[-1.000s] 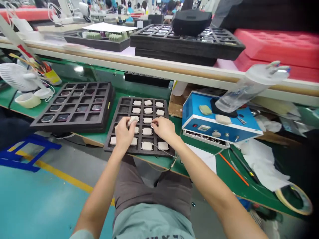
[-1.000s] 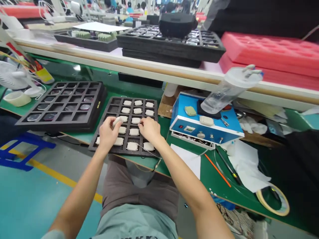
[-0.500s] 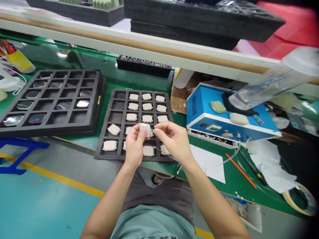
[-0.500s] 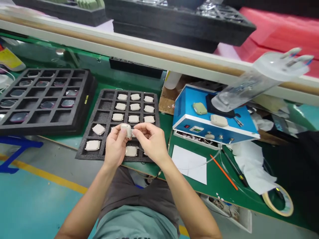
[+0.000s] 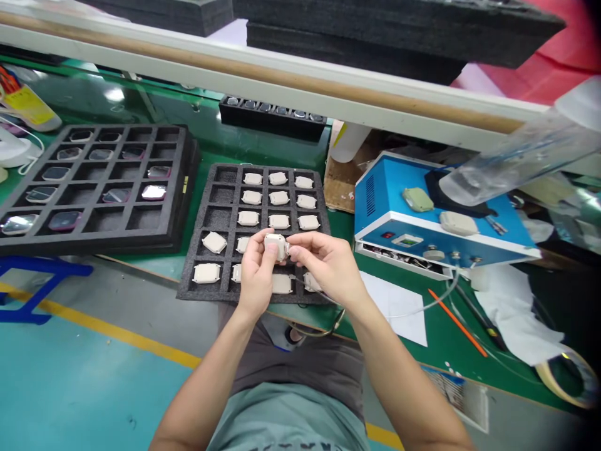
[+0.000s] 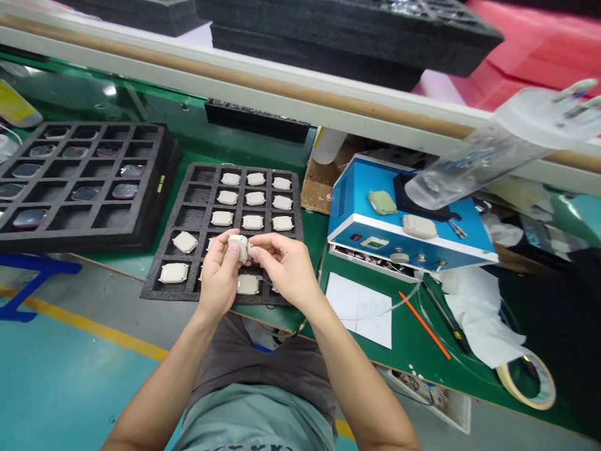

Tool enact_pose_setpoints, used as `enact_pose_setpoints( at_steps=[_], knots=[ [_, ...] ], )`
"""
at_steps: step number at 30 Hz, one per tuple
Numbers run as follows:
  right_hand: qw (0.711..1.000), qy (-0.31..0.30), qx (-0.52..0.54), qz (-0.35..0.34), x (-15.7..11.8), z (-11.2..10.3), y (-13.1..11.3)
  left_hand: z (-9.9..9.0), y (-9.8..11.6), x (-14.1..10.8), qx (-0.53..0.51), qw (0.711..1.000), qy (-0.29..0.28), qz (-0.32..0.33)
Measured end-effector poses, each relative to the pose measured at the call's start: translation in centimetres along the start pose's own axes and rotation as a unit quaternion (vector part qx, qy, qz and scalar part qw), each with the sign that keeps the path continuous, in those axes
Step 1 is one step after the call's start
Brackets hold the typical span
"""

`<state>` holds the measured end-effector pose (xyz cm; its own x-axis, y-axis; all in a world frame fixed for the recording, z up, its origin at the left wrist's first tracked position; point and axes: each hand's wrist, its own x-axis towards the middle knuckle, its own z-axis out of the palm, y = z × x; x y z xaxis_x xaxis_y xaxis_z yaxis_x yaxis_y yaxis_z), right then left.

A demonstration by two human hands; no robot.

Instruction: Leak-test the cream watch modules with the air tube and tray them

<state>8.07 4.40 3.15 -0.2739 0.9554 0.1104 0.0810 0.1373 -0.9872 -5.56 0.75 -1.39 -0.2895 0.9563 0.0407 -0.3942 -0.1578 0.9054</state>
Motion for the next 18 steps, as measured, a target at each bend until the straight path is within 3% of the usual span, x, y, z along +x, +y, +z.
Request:
enact_pose_setpoints(
  at_steps=[11,16,18],
  knots=[
    [0.991,-0.071,0.037,0.103,1.5,-0.2,0.9,0.3,0.4,-0.3,0.085,0.996,-0.038,-0.001],
    [0.991,-0.070,0.043,0.103,1.4,0.4,0.3,0.6,0.5,0.3,0.000,0.999,-0.040,-0.024],
    [0.996,-0.020,0.045,0.080,-0.5,0.1,0.1,0.8,0.8,0.4,-0.043,0.998,-0.032,-0.036]
  ],
)
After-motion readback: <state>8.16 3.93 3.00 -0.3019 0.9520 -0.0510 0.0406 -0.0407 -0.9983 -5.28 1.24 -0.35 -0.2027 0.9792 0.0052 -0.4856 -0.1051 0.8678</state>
